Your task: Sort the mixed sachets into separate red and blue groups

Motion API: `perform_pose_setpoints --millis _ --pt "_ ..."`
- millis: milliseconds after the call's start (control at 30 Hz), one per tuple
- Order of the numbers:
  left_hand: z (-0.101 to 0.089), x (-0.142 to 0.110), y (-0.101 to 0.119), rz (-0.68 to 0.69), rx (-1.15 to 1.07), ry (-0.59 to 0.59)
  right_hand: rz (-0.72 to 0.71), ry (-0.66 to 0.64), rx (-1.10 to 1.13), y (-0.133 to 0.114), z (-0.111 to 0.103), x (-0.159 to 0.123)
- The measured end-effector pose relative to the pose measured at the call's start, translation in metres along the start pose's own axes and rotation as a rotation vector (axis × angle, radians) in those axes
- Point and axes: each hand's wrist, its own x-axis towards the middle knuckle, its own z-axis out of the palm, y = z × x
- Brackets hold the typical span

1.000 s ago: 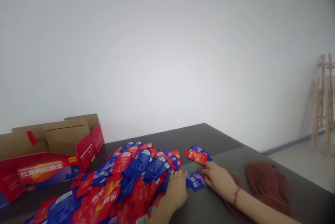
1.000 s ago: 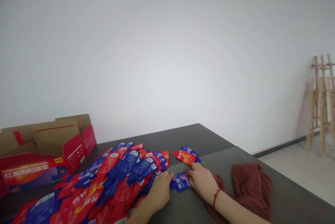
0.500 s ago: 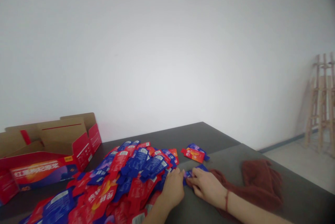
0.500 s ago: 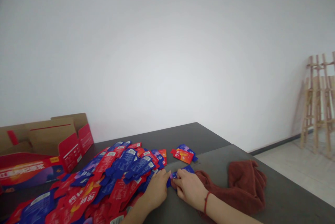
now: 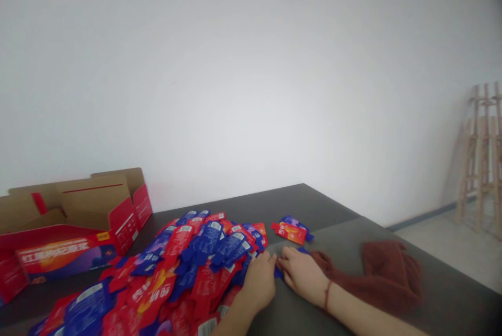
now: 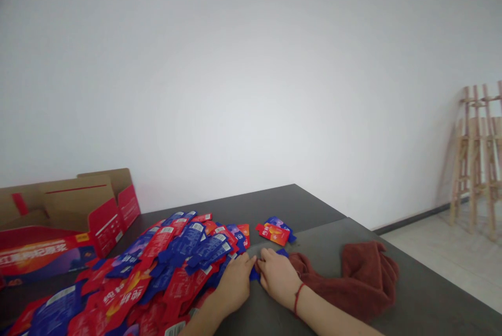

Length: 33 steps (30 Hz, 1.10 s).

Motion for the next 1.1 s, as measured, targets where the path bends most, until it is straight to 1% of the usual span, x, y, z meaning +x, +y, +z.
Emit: perform_pose_setpoints --millis 100,167,233,300,367,433,533,633,733,800,833,900,967,1033,1100 --pt "-0.002 0.000 0.005 -0.007 0.044 -0.006 -0.103 0.003 0.042 0.002 -0.003 -0.016" --pt "-0.004 -0.001 0.008 -0.012 0.085 -0.010 -0.103 0.008 0.075 0.012 -0.006 -0.029" --pt "-0.006 -0.001 0.012 -0.016 0.116 -0.017 -0.022 0.024 0.078 0.025 -0.009 -0.037" --pt "-0.007 0.000 0.014 -0.022 0.130 -0.025 0.103 0.033 0.058 0.037 -0.012 -0.038" --pt "-0.008 0.000 0.015 -0.024 0.134 -0.027 0.209 0.020 0.039 0.043 -0.013 -0.031" --pt "-0.006 0.001 0.014 -0.026 0.131 -0.022 0.250 0.000 0.029 0.042 -0.012 -0.020" --pt "-0.003 0.001 0.007 -0.015 0.094 -0.008 0.204 -0.022 0.024 0.025 -0.007 -0.003" --pt "0.000 0.002 -0.001 0.004 0.035 0.004 0.073 -0.031 0.017 0.004 -0.002 0.004" --pt "0.002 0.003 -0.006 0.009 0.004 -0.001 -0.105 -0.044 0.040 -0.006 -0.003 -0.002" --pt "0.002 0.004 -0.008 0.010 0.003 -0.006 -0.185 -0.068 0.073 -0.004 -0.007 -0.012" --pt "0.003 0.004 -0.009 0.013 0.005 -0.006 -0.200 -0.081 0.084 0.000 -0.010 -0.017" --pt "0.005 0.005 -0.010 0.026 0.008 0.001 -0.166 -0.085 0.076 0.008 -0.015 -0.024" --pt "0.006 0.006 -0.011 0.037 0.008 0.006 -0.079 -0.068 0.041 0.013 -0.017 -0.025" --pt "0.006 0.006 -0.012 0.048 -0.004 0.014 -0.010 -0.048 0.009 0.011 -0.013 -0.018" --pt "0.004 0.006 -0.013 0.065 -0.031 0.025 -0.021 -0.045 0.000 0.003 -0.007 -0.007"
